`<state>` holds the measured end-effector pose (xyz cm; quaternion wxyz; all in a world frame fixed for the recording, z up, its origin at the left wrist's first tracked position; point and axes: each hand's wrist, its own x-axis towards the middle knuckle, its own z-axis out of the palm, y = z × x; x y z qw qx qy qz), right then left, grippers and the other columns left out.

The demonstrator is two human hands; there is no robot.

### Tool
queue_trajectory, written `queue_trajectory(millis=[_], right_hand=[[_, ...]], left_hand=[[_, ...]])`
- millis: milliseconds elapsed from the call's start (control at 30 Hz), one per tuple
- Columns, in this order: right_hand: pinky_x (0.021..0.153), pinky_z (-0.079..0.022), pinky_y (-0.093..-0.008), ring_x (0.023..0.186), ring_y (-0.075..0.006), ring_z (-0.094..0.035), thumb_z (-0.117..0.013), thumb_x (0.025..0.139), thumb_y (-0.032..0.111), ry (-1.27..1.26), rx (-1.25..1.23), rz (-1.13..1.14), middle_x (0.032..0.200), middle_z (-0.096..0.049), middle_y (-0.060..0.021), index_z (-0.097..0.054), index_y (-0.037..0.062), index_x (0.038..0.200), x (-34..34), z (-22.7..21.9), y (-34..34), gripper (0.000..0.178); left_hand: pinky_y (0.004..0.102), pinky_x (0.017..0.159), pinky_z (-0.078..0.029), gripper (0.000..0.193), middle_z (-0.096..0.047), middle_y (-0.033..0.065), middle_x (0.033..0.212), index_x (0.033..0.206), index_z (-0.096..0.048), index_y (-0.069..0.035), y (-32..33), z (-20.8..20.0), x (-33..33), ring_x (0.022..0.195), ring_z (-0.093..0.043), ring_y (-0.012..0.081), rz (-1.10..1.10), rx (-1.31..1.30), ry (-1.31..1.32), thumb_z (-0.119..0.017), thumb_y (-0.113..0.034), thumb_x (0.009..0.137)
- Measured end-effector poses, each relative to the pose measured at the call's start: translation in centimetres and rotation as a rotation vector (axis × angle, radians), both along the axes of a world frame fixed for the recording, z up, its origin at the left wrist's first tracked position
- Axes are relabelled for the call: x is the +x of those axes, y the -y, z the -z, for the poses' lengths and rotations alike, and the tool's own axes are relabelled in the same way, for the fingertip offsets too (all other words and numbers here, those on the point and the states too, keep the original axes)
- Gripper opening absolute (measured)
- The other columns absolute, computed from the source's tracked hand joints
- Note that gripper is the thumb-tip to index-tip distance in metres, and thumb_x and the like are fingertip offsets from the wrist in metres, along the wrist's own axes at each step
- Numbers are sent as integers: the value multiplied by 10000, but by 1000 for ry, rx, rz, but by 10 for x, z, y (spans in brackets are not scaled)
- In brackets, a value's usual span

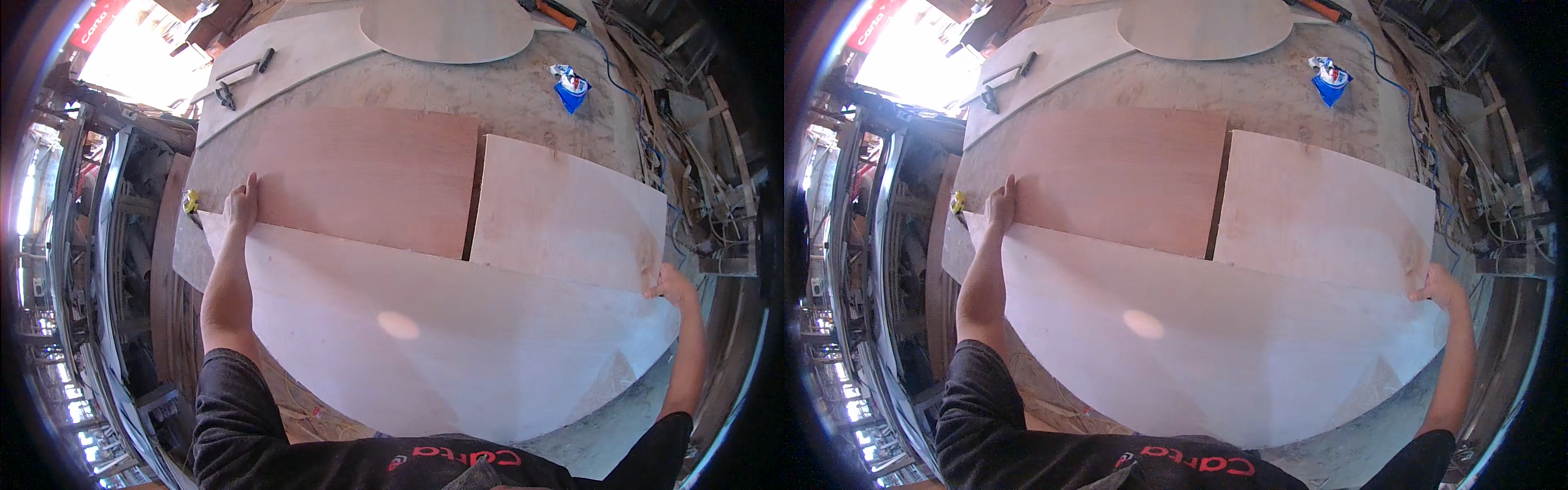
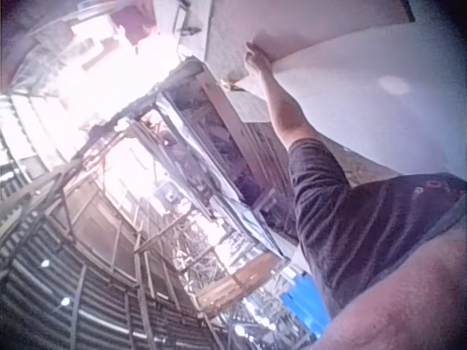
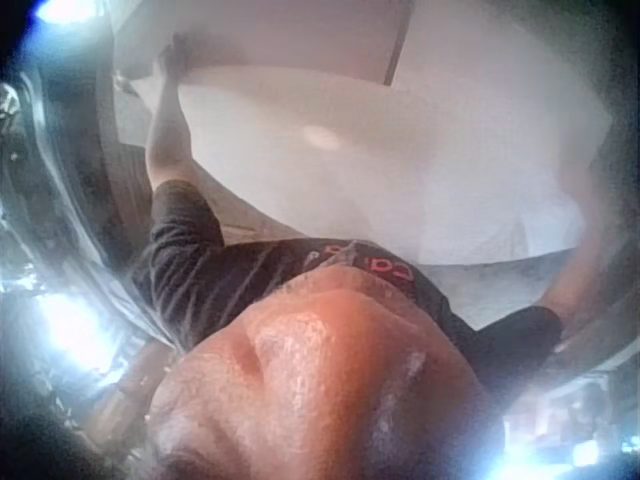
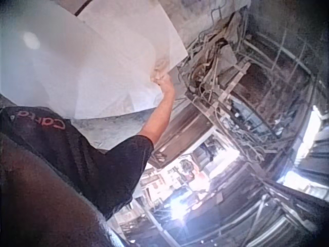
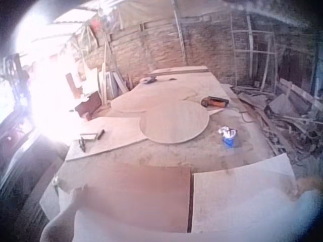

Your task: The person applies glue to the edges of a rectangular wooden piece, then staples it to a larger curved wooden panel. They flip the panel and continue stapling along the seam, then use a hammer to tap the joined area. The work occurs on a cluttered workshop table with various tools and wood pieces nearby.

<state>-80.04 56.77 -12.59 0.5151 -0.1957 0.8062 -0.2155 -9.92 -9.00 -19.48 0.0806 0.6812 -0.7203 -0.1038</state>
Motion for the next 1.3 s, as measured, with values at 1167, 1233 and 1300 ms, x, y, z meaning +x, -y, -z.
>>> queue_trajectory(millis=[1167, 1233, 1300], right_hand=[[993, -480, -462, 1131, -370, -623, -766, 849, 111, -1188, -358, 318, 1152, -686, -164, -685, 52, 1158, 313, 35, -140, 325], [952, -505, -461, 1080, -341, -659, -758, 873, 131, -1211, -228, 578, 1107, -710, -142, -698, 64, 1132, 369, 84, -225, 275], [906, -522, -441, 1030, -337, -676, -724, 880, 169, -955, 90, 793, 1099, -716, -145, -713, 64, 1090, 429, 131, -296, 235]], left_hand=[[539, 1166, -298, 616, -474, 220, 1500, 1357, -634, -53, -440, -47, 16, 1387, -459, 391, 535, -56, -135, -777, -405, 872], [535, 1197, -259, 628, -452, 204, 1514, 1373, -626, -58, -458, -42, 30, 1401, -439, 379, 538, -6, -133, -775, -408, 873], [534, 1202, -252, 618, -469, 202, 1501, 1357, -636, -47, -473, -31, 45, 1403, -440, 372, 518, -31, -169, -779, -397, 867]])
